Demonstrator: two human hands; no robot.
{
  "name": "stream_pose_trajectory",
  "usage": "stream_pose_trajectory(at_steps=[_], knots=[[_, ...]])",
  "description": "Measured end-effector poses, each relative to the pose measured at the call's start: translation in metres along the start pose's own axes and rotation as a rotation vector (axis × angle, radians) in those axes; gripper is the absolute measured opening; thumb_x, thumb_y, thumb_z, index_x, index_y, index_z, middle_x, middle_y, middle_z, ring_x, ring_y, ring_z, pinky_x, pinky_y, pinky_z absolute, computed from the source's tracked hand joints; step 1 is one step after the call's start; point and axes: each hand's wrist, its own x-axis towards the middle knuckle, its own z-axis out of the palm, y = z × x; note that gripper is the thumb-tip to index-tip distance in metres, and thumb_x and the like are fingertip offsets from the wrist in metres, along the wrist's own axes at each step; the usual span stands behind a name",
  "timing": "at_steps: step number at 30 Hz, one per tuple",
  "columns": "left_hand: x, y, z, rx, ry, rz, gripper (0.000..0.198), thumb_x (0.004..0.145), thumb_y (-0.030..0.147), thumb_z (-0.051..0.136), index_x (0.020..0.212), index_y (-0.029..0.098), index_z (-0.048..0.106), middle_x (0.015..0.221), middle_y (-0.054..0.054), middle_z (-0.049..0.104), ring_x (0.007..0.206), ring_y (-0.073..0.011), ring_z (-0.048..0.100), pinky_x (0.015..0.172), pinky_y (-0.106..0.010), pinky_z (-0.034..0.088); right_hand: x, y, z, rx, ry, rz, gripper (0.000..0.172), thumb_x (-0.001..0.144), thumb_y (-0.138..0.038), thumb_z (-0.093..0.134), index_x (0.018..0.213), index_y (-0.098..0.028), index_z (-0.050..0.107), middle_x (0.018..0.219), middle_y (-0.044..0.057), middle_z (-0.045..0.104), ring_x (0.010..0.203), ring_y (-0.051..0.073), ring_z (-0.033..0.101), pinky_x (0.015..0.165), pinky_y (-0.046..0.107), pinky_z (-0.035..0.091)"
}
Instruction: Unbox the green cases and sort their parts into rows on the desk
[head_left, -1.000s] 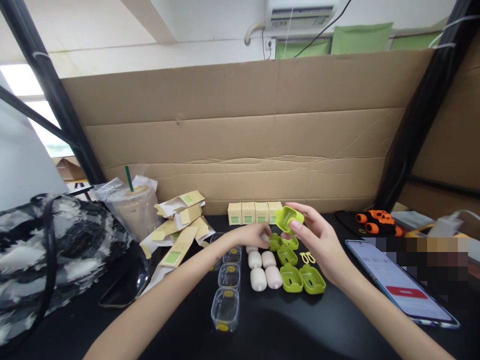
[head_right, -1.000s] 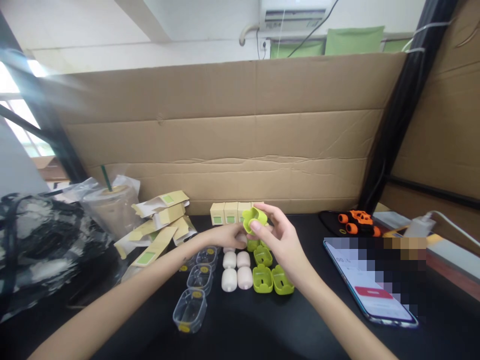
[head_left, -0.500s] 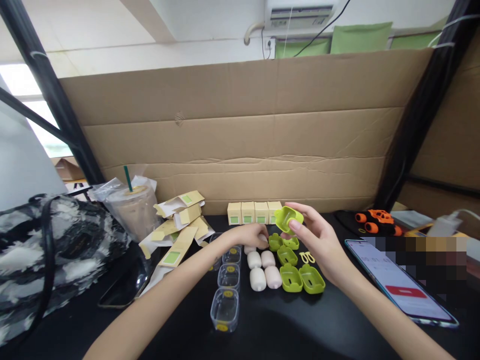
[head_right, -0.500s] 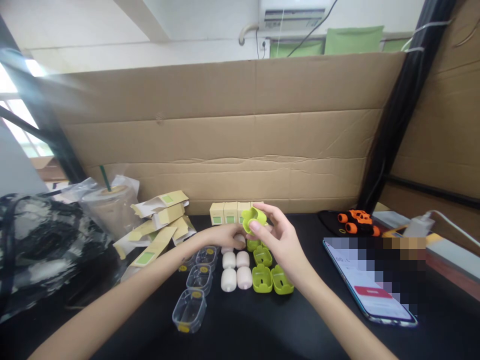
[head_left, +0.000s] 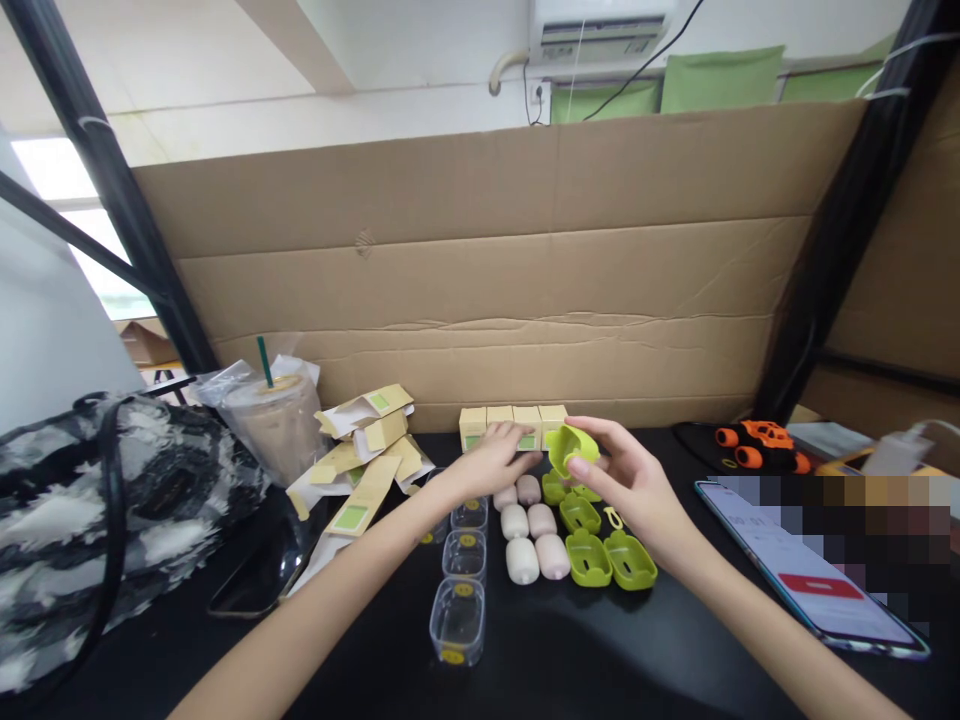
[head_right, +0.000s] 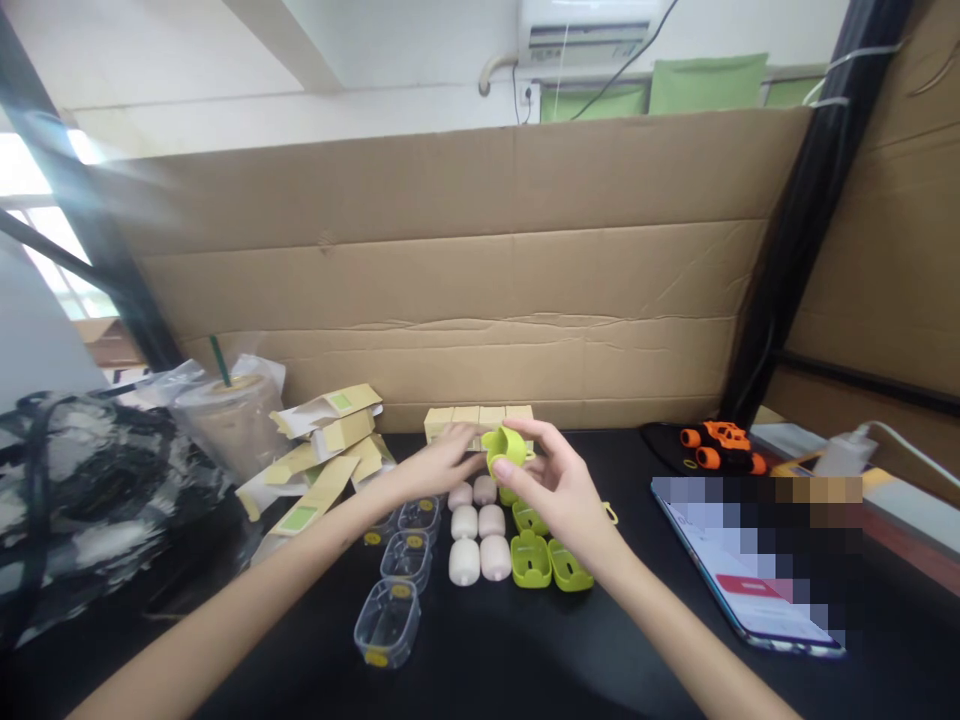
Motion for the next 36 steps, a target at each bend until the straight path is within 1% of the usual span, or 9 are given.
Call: stream_pose_trajectory(at_steps=[2,4,10,13,16,20,25,30,36], knots=[[-0.015,0.009,-0.005,-0.070,0.100,-0.042,0.030,0.089,0.034,0.043,0.113,0.017,0.048,0.119,-0.013,0.055,0.108,-0.0226,0.053,0.097,-0.040,0.039,-0.002,0.005,0.003,-0.056,-0.005,-0.029,0.043,0.078,-0.036,0.067,0.116,-0.026,0.049,0.111,0.005,0.057,0.086,0.018,0.064,0.078,0.034,0.055],[-0.033,0.018,-0.007,-0.151,0.148,-0.087,0.031,0.093,0.036,0.034,0.113,0.016,0.045,0.111,-0.013,0.058,0.098,-0.0198,0.058,0.087,-0.036,0.046,-0.006,0.010,0.007,-0.163,0.002,-0.065,0.046,0.077,-0.034,0.068,0.117,-0.028,0.046,0.115,0.005,0.056,0.091,0.019,0.063,0.081,0.035,0.054],[-0.076,0.035,-0.002,-0.813,-0.082,-0.257,0.027,0.084,0.038,0.055,0.097,0.015,0.061,0.090,-0.006,0.066,0.086,-0.0176,0.061,0.080,-0.029,0.047,-0.025,0.016,0.022,-0.506,-0.114,-0.175,0.043,0.081,-0.031,0.065,0.119,-0.029,0.045,0.113,0.004,0.060,0.099,0.021,0.061,0.087,0.038,0.051],[-0.083,0.036,-0.003,-0.996,-0.070,-0.330,0.028,0.081,0.038,0.062,0.098,0.015,0.066,0.088,-0.006,0.068,0.083,-0.0168,0.062,0.078,-0.027,0.047,-0.033,0.014,0.027,-0.541,-0.215,-0.273,0.042,0.085,-0.027,0.060,0.124,-0.031,0.044,0.124,0.005,0.054,0.114,0.022,0.054,0.095,0.038,0.047],[-0.085,0.035,-0.007,-0.991,0.014,-0.378,0.028,0.073,0.036,0.070,0.090,0.013,0.069,0.079,-0.005,0.069,0.073,-0.0150,0.062,0.073,-0.026,0.047,-0.034,0.010,0.028,-0.523,-0.231,-0.296,0.033,0.088,-0.026,0.054,0.120,-0.030,0.051,0.124,0.006,0.053,0.117,0.022,0.051,0.094,0.038,0.047],[-0.085,0.034,-0.008,-0.954,0.073,-0.391,0.028,0.066,0.034,0.076,0.083,0.013,0.070,0.079,-0.004,0.069,0.073,-0.0156,0.062,0.075,-0.027,0.047,-0.032,0.012,0.028,-0.334,-0.157,-0.078,0.018,0.087,-0.031,0.058,0.103,-0.023,0.058,0.089,0.004,0.065,0.079,0.017,0.064,0.071,0.032,0.054],[-0.085,0.028,-0.001,-0.947,0.036,-0.372,0.033,0.059,0.032,0.081,0.083,0.013,0.069,0.080,-0.004,0.065,0.078,-0.0170,0.062,0.079,-0.031,0.047,-0.032,0.023,0.029,-0.068,-0.186,0.164,0.020,0.082,-0.037,0.063,0.080,-0.020,0.055,0.072,0.000,0.062,0.054,0.012,0.059,0.050,0.026,0.049],[-0.088,0.024,0.003,-0.783,0.056,-0.251,0.021,0.063,0.030,0.078,0.072,0.014,0.071,0.087,-0.004,0.055,0.080,-0.0156,0.057,0.074,-0.027,0.047,-0.030,0.023,0.028,-0.029,-0.217,0.181,0.023,0.077,-0.036,0.068,0.069,-0.019,0.055,0.069,0.000,0.062,0.052,0.011,0.056,0.051,0.026,0.047],[-0.089,0.023,0.006,-0.861,0.002,-0.259,0.020,0.069,0.028,0.073,0.083,0.014,0.071,0.083,-0.002,0.054,0.080,-0.0154,0.056,0.075,-0.028,0.045,-0.024,0.010,0.024,-0.167,-0.178,0.116,0.023,0.073,-0.036,0.071,0.060,-0.018,0.064,0.064,0.001,0.064,0.058,0.014,0.058,0.057,0.029,0.047]])
